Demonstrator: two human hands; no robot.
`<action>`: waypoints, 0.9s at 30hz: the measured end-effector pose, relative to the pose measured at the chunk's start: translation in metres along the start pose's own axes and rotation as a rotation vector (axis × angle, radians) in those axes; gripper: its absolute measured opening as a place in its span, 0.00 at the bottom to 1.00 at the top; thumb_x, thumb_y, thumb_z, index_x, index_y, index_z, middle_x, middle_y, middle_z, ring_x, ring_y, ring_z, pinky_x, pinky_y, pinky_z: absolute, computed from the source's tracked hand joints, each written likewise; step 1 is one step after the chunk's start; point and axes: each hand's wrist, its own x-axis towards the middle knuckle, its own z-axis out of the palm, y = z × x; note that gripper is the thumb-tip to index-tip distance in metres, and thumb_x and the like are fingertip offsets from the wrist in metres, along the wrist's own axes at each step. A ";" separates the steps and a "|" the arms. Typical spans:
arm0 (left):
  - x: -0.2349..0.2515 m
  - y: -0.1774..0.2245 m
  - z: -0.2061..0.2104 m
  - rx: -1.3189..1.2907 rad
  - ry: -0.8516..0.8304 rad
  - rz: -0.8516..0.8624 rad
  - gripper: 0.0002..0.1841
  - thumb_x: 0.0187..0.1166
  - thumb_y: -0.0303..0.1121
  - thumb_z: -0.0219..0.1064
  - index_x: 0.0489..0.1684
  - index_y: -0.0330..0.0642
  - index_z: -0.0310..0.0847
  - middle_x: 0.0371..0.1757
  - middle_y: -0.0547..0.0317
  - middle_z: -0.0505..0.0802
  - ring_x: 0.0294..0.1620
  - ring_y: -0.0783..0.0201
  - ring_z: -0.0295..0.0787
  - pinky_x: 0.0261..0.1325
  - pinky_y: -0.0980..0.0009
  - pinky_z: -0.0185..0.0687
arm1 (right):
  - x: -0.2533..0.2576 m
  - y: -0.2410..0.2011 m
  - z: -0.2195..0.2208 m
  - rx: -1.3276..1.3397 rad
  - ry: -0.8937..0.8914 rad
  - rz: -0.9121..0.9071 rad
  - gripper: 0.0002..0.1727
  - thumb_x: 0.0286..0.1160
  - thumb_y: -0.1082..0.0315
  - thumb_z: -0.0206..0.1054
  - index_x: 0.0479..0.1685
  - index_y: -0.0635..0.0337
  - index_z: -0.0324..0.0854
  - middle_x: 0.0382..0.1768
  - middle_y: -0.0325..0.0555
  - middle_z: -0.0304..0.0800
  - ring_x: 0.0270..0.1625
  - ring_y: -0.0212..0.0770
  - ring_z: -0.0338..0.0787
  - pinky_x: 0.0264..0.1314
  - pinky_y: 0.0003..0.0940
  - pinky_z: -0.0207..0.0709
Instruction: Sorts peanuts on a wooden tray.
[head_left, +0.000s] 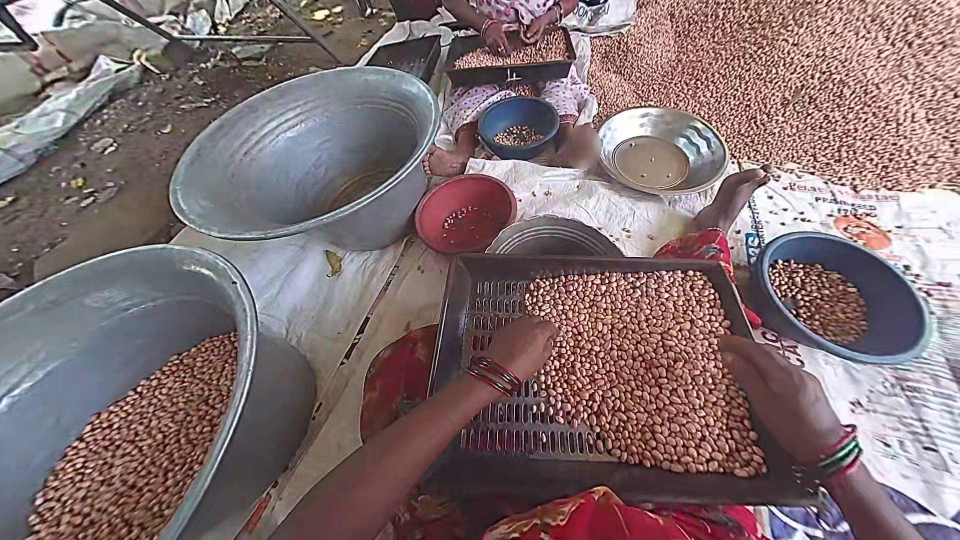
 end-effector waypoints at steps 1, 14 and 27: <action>-0.005 0.001 -0.003 -0.154 0.019 -0.031 0.18 0.89 0.27 0.51 0.68 0.29 0.81 0.67 0.37 0.88 0.70 0.47 0.84 0.75 0.52 0.73 | -0.001 -0.013 0.007 0.037 -0.046 -0.023 0.18 0.80 0.73 0.57 0.54 0.80 0.87 0.50 0.73 0.92 0.52 0.70 0.94 0.57 0.63 0.83; -0.014 0.042 0.048 0.104 -0.320 0.025 0.21 0.96 0.37 0.47 0.75 0.31 0.72 0.61 0.30 0.89 0.66 0.33 0.87 0.68 0.38 0.77 | -0.019 -0.037 0.044 0.048 -0.290 -0.260 0.15 0.76 0.72 0.61 0.47 0.71 0.92 0.40 0.62 0.96 0.41 0.63 0.97 0.43 0.58 0.88; -0.005 0.004 0.003 -1.227 0.264 -0.193 0.16 0.95 0.32 0.46 0.32 0.42 0.73 0.16 0.71 0.75 0.10 0.80 0.64 0.15 0.86 0.60 | 0.058 -0.036 0.047 -0.159 -0.257 -0.007 0.17 0.85 0.72 0.57 0.58 0.74 0.88 0.51 0.72 0.93 0.52 0.72 0.93 0.53 0.68 0.81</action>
